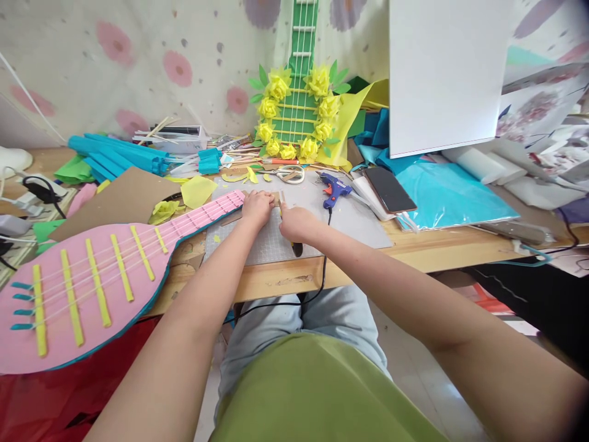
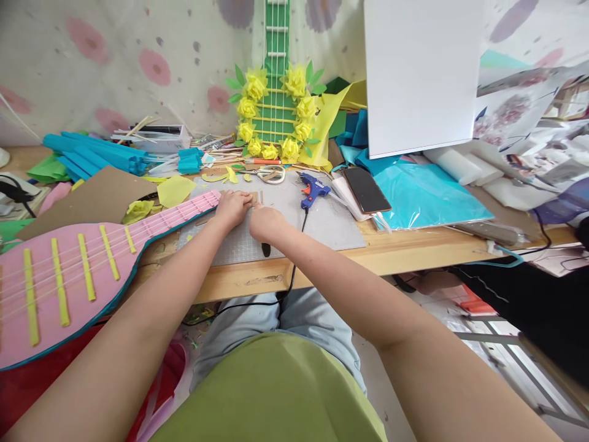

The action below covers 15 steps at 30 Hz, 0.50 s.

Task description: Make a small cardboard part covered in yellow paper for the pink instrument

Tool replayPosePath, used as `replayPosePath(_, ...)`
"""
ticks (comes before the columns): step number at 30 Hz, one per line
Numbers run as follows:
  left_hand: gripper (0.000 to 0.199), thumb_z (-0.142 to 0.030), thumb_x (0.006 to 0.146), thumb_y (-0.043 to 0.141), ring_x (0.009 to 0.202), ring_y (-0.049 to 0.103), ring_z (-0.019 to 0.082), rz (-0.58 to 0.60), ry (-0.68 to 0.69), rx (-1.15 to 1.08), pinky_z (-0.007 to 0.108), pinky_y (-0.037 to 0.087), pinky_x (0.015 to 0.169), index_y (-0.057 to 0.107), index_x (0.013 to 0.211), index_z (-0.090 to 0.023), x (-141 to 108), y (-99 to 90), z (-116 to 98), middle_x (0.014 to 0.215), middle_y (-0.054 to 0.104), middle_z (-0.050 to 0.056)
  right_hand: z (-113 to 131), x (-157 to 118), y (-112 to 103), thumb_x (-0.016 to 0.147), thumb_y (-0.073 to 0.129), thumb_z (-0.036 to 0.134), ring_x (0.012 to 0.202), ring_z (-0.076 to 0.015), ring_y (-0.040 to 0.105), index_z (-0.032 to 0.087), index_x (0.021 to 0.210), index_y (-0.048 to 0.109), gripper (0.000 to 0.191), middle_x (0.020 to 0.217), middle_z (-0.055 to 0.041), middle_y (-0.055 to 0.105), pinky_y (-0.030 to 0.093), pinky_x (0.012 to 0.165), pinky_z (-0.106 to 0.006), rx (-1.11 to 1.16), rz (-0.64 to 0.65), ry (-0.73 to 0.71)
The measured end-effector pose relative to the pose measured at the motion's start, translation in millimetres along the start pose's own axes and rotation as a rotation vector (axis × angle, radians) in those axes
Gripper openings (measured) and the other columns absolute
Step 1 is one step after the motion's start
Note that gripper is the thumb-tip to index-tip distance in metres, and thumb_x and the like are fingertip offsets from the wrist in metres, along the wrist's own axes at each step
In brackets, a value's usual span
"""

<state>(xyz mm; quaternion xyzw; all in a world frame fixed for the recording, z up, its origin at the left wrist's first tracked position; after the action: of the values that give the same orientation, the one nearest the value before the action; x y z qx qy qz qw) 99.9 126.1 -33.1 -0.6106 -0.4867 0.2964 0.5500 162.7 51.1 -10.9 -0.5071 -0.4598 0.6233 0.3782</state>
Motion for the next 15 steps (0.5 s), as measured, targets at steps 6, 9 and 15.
replayPosePath(6,0.020,-0.025,0.083,0.047,0.095,0.051,0.025,0.014,-0.007,0.040,0.041,0.035,0.084,0.067,0.085,-0.022,-1,-2.5,-1,0.111,0.063,0.006,1,-12,5,0.081,0.039,0.013,0.099,-0.0262,0.060,0.000,0.140,0.021,0.063,0.110,-0.0245,0.060,0.046,0.077,-0.032,-0.029,0.039,0.014)
replayPosePath(9,0.022,-0.026,0.083,0.047,0.096,0.051,0.025,0.035,-0.005,0.062,0.040,0.036,0.084,0.067,0.090,-0.022,-1,-1.4,-2,0.111,0.063,0.005,2,-16,7,0.082,0.038,0.014,0.100,-0.0271,0.059,-0.001,0.141,0.019,0.064,0.111,-0.0251,0.059,0.046,0.077,-0.033,-0.029,0.057,0.009)
replayPosePath(15,0.026,-0.027,0.084,0.044,0.100,0.049,0.026,0.073,0.011,0.098,0.040,0.035,0.086,0.067,0.096,-0.022,0,0.4,-1,0.115,0.061,0.006,-14,-15,-1,0.082,0.039,0.020,0.098,-0.0273,0.060,0.008,0.137,0.033,0.057,0.109,-0.0204,0.062,0.045,0.075,-0.033,-0.019,0.042,-0.039)
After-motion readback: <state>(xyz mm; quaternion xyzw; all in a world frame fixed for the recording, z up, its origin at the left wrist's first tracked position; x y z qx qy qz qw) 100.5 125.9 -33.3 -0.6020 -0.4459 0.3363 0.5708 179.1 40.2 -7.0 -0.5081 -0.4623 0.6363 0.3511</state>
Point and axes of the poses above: each hand's wrist, its own x-axis towards the middle knuckle, its own y-axis out of the palm, z = x × y, the point moved 9 cm from there along x, towards the middle knuckle
